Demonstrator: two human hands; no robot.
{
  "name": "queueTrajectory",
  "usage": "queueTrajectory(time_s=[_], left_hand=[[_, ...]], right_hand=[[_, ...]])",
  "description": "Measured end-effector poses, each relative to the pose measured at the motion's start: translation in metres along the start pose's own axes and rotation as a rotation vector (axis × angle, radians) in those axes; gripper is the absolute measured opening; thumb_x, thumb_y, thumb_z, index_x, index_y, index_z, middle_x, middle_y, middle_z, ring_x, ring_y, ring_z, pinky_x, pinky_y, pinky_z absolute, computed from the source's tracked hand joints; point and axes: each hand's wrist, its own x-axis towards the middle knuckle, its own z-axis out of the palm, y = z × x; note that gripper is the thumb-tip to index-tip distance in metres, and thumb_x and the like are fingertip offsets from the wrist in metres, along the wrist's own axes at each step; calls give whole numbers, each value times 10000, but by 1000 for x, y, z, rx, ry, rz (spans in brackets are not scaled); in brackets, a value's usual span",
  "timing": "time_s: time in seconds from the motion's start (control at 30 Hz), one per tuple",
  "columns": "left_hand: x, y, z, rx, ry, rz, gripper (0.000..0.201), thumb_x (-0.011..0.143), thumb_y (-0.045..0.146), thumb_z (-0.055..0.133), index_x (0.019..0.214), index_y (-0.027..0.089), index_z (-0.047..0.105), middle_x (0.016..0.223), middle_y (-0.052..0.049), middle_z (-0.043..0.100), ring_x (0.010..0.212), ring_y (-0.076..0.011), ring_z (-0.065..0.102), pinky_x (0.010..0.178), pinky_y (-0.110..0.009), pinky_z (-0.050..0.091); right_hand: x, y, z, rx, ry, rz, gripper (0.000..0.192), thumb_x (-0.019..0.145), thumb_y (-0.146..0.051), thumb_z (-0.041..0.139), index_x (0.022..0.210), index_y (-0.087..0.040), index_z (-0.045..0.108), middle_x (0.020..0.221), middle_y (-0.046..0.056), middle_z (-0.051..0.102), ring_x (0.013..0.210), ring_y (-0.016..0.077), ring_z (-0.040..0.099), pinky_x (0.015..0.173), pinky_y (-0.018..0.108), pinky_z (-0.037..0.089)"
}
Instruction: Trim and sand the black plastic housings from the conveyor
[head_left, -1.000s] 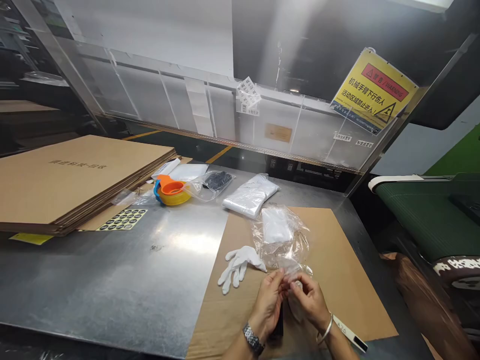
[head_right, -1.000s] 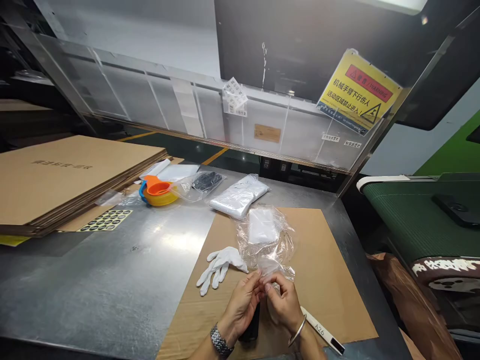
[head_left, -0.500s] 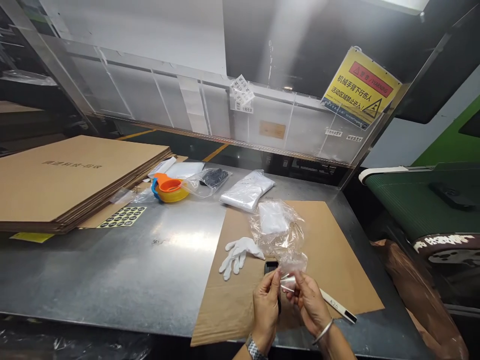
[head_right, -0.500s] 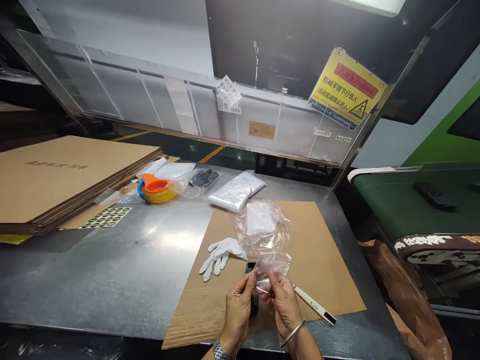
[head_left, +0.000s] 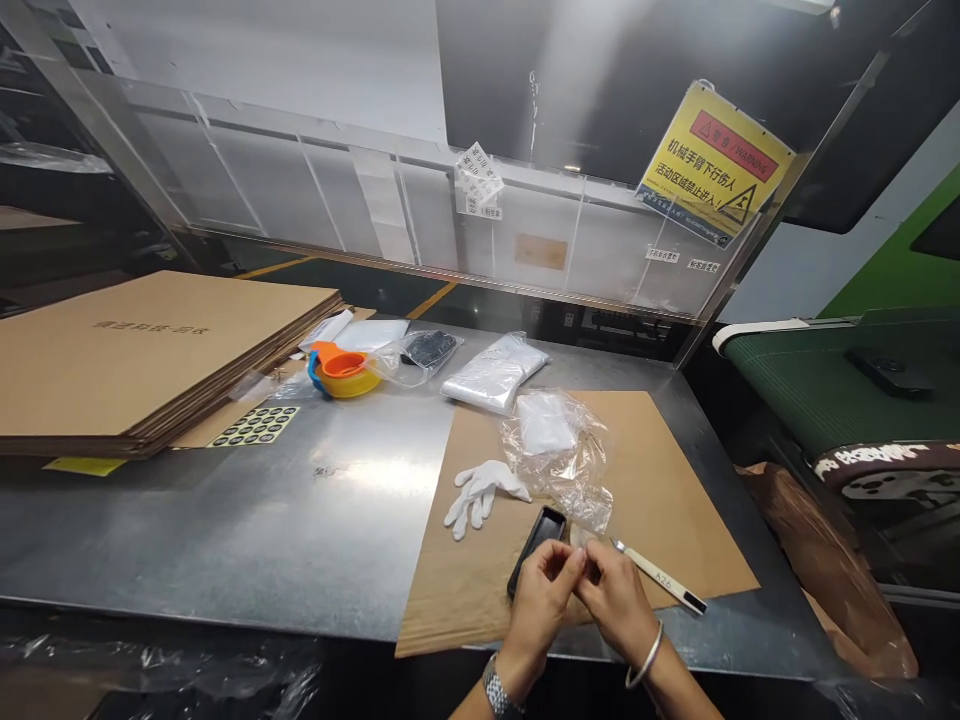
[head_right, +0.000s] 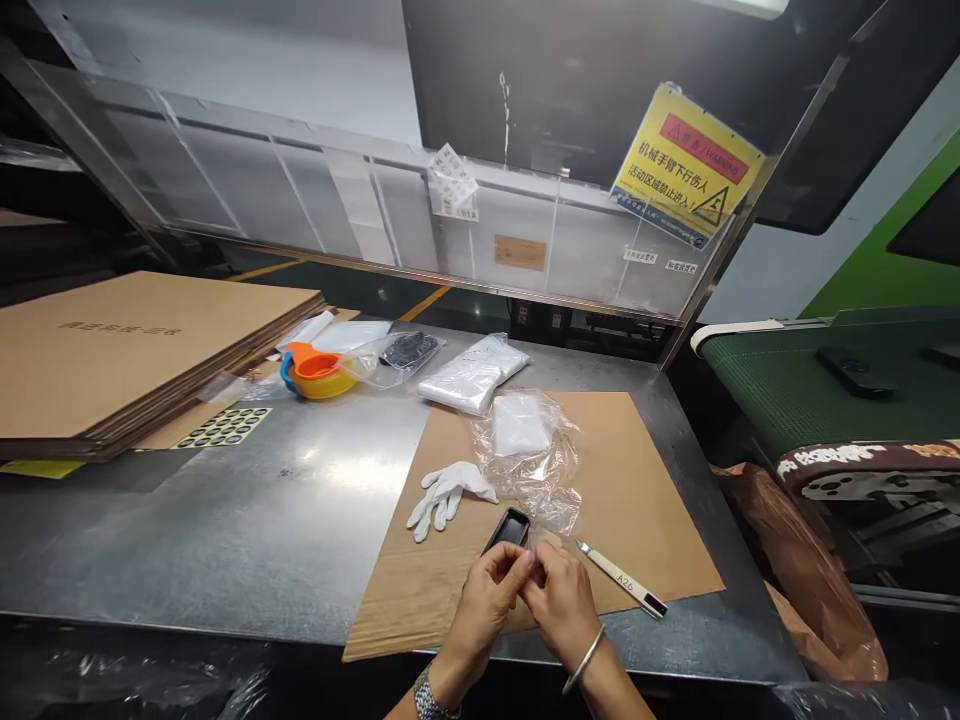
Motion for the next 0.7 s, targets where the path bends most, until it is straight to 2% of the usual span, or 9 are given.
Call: queueTrajectory(time_s=[0.07,0.2,0.3,0.37,0.4,0.47,0.5,0.6,0.7], left_hand=[[1,4,-3,20,-14,-5,347,682,466,652,591,140,576,536,10,544,492,-104,470,488,-218,385],[2,2,-15,86,80,35,347,778,468,538,628,155,531,514,35,474,478,-99,441,487,-223,364],[-4,4,-22,191,144,143,283,764,392,581,917,155,590,832,-58,608,786,-190,559,693,-299,431],[-8,8,-26,445,167,338,368,756,305,595,1107,202,557,1096,-98,566,1040,-249,492,870,-378,380],[-10,11,-27,625,155,449,373,763,256,580,1134,230,555,1141,-96,548,1090,-262,459,905,-403,351],[-10,17,-29,959,94,613,302,785,170,519,1058,258,612,1054,-82,590,1039,-258,485,877,-410,351],[-9,19,-31,1055,68,643,273,792,143,495,990,261,639,975,-71,611,977,-247,512,839,-396,362],[-3,24,-37,1147,77,657,239,813,131,456,873,245,658,825,-53,616,835,-220,541,760,-370,371],[3,24,-47,1162,119,662,261,834,140,416,911,226,650,825,-62,599,803,-213,534,740,-361,389]], right_hand=[[0,-1,-2,-40,-48,-30,231,673,-262,647,541,-193,470,523,-44,469,508,101,392,484,220,264],[5,0,-10,-83,-95,-67,252,750,-338,587,601,-199,439,528,-57,434,499,95,407,475,202,305],[9,-3,-12,-152,-76,-118,225,789,-316,545,628,-200,439,560,-45,452,532,105,428,503,210,320],[10,-8,-10,-207,-79,-182,181,791,-271,538,642,-201,461,602,-27,480,586,125,450,549,229,329],[9,-11,-8,-232,-86,-219,163,790,-252,533,647,-203,474,624,-18,492,617,137,457,575,240,332],[9,-16,-4,-269,-108,-291,153,796,-233,520,647,-208,495,655,-2,511,665,157,465,616,261,332],[8,-18,-2,-280,-120,-320,160,802,-232,511,644,-211,503,661,4,518,676,163,466,626,268,332],[9,-20,5,-291,-135,-370,174,822,-247,493,653,-216,525,663,14,532,680,171,471,634,280,338],[12,-17,12,-271,-101,-353,164,826,-270,498,679,-211,537,653,9,535,649,155,485,615,267,360]])
